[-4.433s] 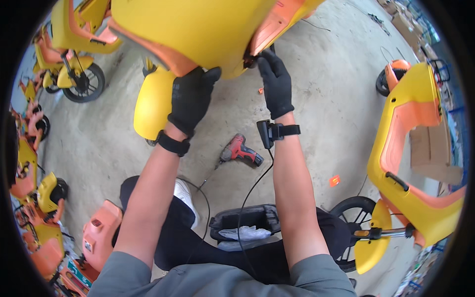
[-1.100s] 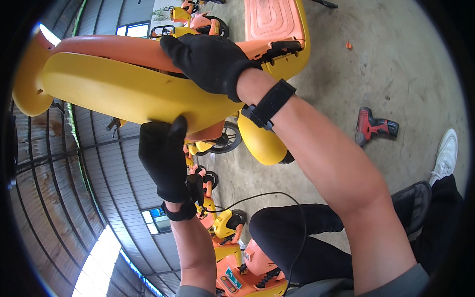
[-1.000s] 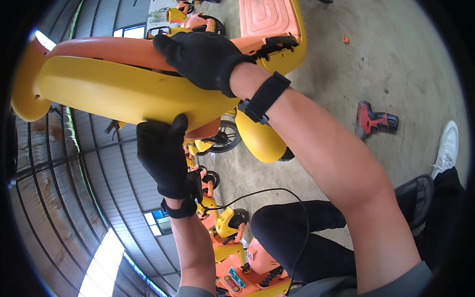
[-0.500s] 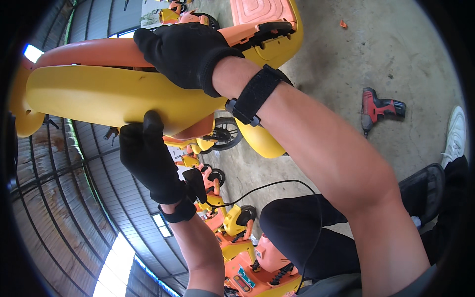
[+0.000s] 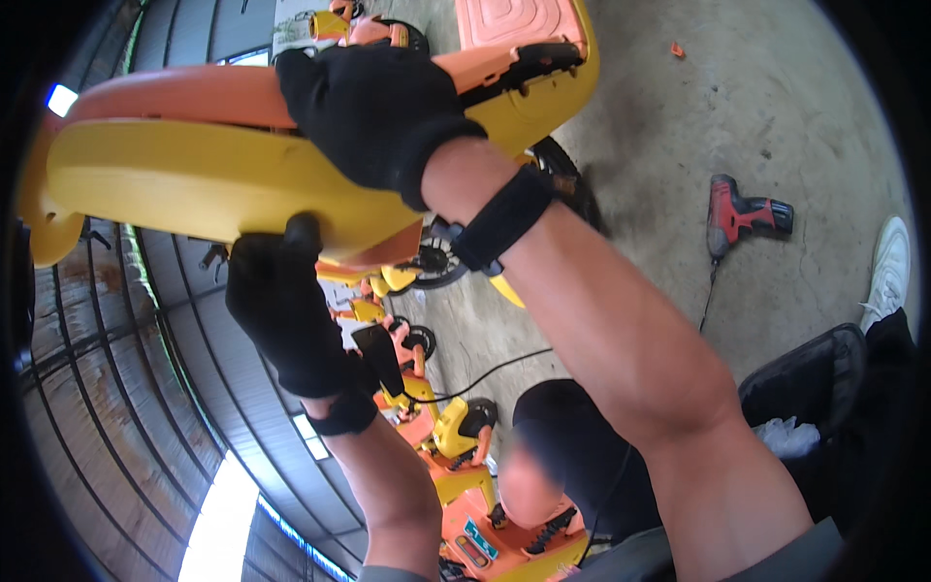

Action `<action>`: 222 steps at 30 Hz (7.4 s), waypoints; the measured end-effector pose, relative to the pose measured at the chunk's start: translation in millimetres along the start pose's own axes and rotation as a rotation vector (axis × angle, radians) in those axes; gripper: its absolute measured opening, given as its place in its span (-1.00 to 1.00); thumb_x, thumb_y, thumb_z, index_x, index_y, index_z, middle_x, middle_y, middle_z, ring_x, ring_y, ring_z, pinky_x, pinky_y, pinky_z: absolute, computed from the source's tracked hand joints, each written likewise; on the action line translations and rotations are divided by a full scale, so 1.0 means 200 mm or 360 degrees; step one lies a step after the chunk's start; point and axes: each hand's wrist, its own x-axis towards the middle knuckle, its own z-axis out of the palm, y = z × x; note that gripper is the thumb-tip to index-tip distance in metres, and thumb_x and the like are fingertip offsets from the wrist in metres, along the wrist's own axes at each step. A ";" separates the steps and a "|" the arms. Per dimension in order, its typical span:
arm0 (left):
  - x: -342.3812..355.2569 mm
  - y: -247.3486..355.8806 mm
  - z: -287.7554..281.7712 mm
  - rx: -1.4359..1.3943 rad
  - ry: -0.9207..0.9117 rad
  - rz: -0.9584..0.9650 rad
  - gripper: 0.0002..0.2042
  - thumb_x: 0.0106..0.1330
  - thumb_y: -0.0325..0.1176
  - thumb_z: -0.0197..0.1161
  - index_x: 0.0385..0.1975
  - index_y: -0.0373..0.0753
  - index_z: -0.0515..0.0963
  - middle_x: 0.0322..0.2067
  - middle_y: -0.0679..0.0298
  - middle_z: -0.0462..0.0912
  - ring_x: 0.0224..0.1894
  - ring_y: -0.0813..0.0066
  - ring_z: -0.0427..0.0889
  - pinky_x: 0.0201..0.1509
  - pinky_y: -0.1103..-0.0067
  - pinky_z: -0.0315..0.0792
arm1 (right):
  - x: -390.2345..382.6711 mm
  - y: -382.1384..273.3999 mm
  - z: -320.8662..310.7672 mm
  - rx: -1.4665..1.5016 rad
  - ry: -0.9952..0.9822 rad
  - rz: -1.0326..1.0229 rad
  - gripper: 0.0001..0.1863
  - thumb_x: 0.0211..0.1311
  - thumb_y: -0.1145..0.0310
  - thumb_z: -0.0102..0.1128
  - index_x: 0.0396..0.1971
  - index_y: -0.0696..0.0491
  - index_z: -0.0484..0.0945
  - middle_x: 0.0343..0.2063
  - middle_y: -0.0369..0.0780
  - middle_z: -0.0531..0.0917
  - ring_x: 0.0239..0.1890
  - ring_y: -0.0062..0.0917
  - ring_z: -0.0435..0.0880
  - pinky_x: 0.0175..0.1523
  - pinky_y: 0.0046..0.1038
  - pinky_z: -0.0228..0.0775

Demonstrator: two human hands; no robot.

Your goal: The person assembles or repairs the body panels of a yellow and orange electric scooter, using an electric screwdriver to secure fasteners on the underside and side panels.

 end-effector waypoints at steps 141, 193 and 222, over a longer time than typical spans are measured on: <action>-0.09 -0.11 0.04 0.0098 0.0201 -0.0046 -0.79 0.20 -0.58 0.39 -0.48 -0.33 0.42 -0.53 0.35 0.40 -0.44 0.57 0.33 -0.26 0.62 0.29 | 0.01 0.39 -0.19 0.1265 -0.1005 0.0315 -0.43 0.45 -0.02 0.08 0.30 0.01 0.41 0.04 -0.19 0.63 0.10 -0.58 0.55 0.22 -0.52 0.35; -0.43 -0.32 0.82 -0.0657 0.0472 -0.0628 -0.71 0.53 -0.32 0.06 -0.46 -0.34 0.43 -0.51 0.36 0.53 -0.47 0.68 0.42 -0.42 0.62 0.29 | -0.39 0.31 -0.39 0.0705 -0.0598 0.0326 -0.50 0.21 0.37 0.30 0.16 0.14 0.49 -0.41 -0.02 0.66 -0.38 -0.17 0.68 -0.24 -0.28 0.51; -0.37 -0.31 0.90 -0.0408 0.0714 -0.0504 -0.52 0.55 -0.10 0.02 -0.63 -0.27 0.26 -0.71 0.44 0.25 -0.64 0.66 0.17 -0.56 0.57 0.04 | -0.28 0.71 -0.41 0.0420 0.0007 0.0353 -0.79 0.42 0.32 0.15 -0.16 0.13 0.65 -0.26 -0.16 0.73 -0.25 -0.43 0.72 -0.11 -0.45 0.53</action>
